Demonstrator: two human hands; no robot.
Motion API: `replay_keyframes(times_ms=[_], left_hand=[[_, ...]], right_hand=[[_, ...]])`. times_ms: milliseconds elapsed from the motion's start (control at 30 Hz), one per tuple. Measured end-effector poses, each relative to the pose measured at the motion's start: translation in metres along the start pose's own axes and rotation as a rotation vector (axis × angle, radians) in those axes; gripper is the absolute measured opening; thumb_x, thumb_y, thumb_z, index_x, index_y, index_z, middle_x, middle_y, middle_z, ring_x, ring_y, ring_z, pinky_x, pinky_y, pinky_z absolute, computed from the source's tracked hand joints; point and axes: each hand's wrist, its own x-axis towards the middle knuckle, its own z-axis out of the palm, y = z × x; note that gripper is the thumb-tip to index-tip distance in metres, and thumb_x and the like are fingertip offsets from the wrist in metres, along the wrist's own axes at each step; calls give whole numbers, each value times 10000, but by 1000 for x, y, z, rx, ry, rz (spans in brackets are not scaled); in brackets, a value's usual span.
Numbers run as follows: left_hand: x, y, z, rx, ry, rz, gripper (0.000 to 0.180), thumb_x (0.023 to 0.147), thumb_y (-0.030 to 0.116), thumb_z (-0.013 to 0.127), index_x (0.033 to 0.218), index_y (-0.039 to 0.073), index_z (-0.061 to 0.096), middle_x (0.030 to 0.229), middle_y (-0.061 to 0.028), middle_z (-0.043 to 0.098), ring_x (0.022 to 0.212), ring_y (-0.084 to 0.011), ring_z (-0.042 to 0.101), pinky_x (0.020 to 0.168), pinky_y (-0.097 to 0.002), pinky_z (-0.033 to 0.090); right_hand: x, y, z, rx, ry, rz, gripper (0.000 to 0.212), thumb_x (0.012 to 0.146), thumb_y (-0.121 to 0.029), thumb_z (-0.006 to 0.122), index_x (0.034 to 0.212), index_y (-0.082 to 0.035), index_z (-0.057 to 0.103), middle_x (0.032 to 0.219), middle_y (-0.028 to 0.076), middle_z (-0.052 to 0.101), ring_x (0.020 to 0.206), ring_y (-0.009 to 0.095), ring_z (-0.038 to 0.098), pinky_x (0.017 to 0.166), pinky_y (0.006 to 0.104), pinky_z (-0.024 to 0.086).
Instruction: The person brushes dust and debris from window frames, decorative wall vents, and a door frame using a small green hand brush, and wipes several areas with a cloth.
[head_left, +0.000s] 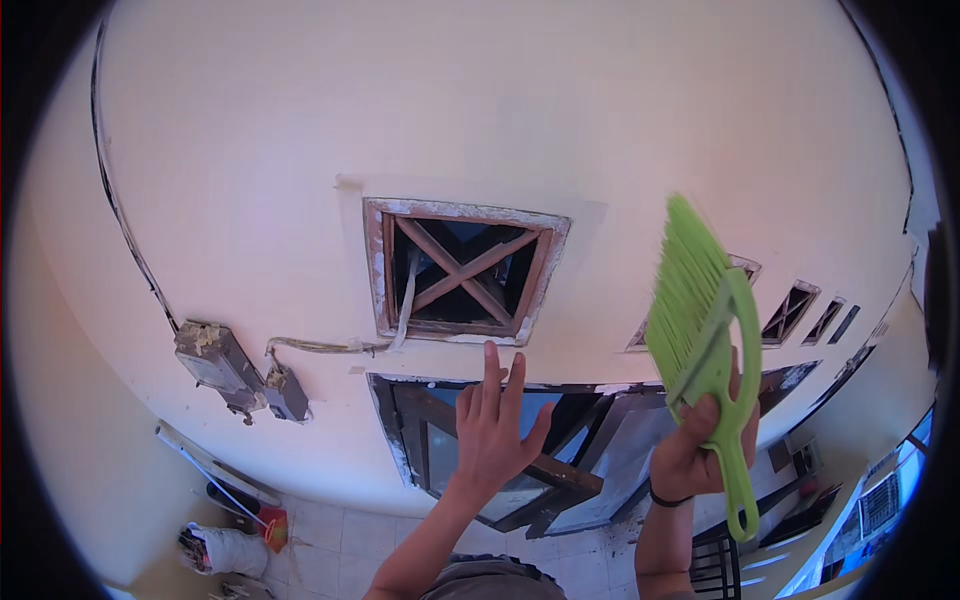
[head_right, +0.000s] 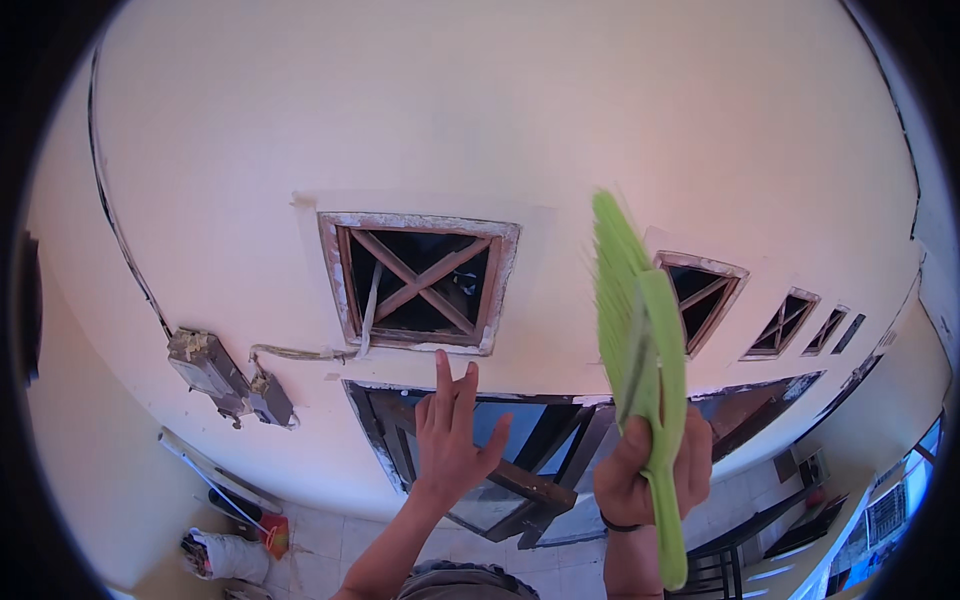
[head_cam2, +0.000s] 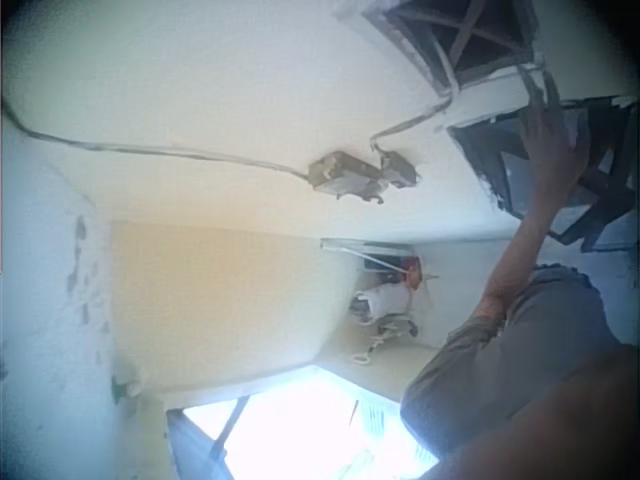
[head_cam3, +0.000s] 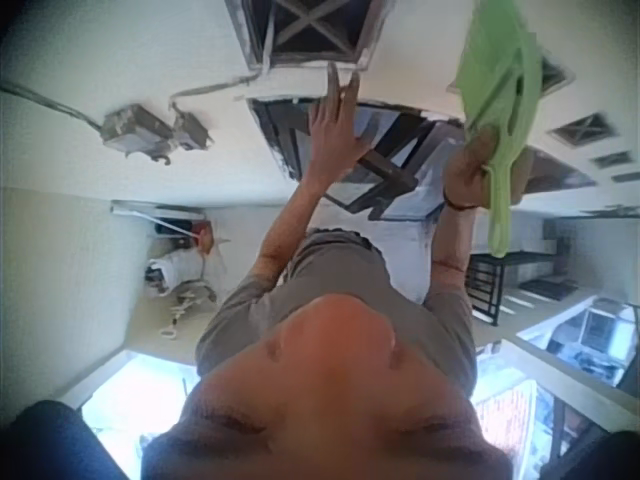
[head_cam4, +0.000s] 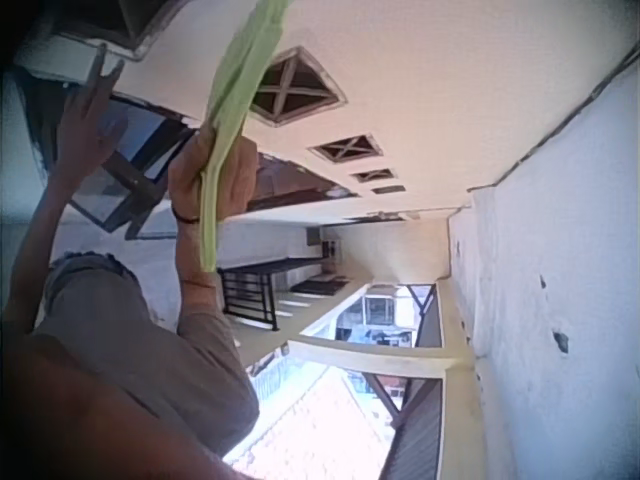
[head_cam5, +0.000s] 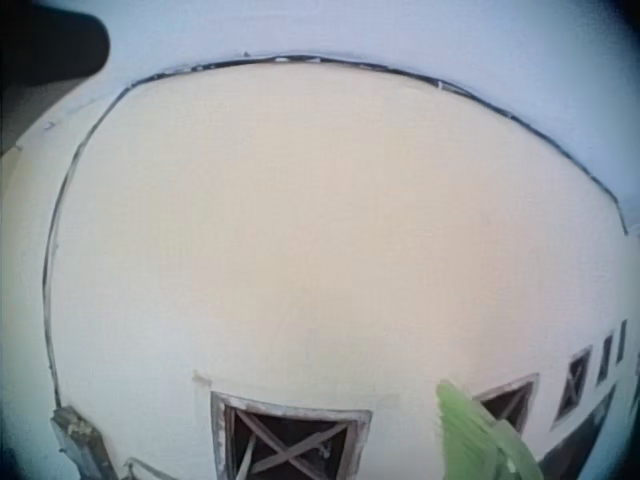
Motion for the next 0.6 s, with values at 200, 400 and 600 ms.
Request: replay_keyframes(times_ms=[200,400,600], left_hand=[[-181,-101,-84,271,-57,-278,804,894,197,739,1553,-32,340,1619,-343,330,1384,-463,461,1092,-562,352],[-396,-128,-125,436,-305,-752,788,891,99,701,1560,-40,309,1488,-300,494,1309,-455,516,1107,-544,391],[-611,-131,-142,196,-580,-1154,946,966,447,619,1625,-69,177,1601,-320,382,1342,-478,528,1081,-524,478]], right_hand=[[-52,-25,46,100,-780,-122,581,747,-101,762,1325,-51,726,726,16,406,582,170,480,534,311,403],[0,-4,44,-99,-263,-195,591,723,-155,762,1314,-130,744,714,-16,400,609,121,501,534,289,418],[-24,-26,65,92,-606,-415,582,701,-172,772,1283,-146,764,692,-3,357,584,138,472,514,280,386]])
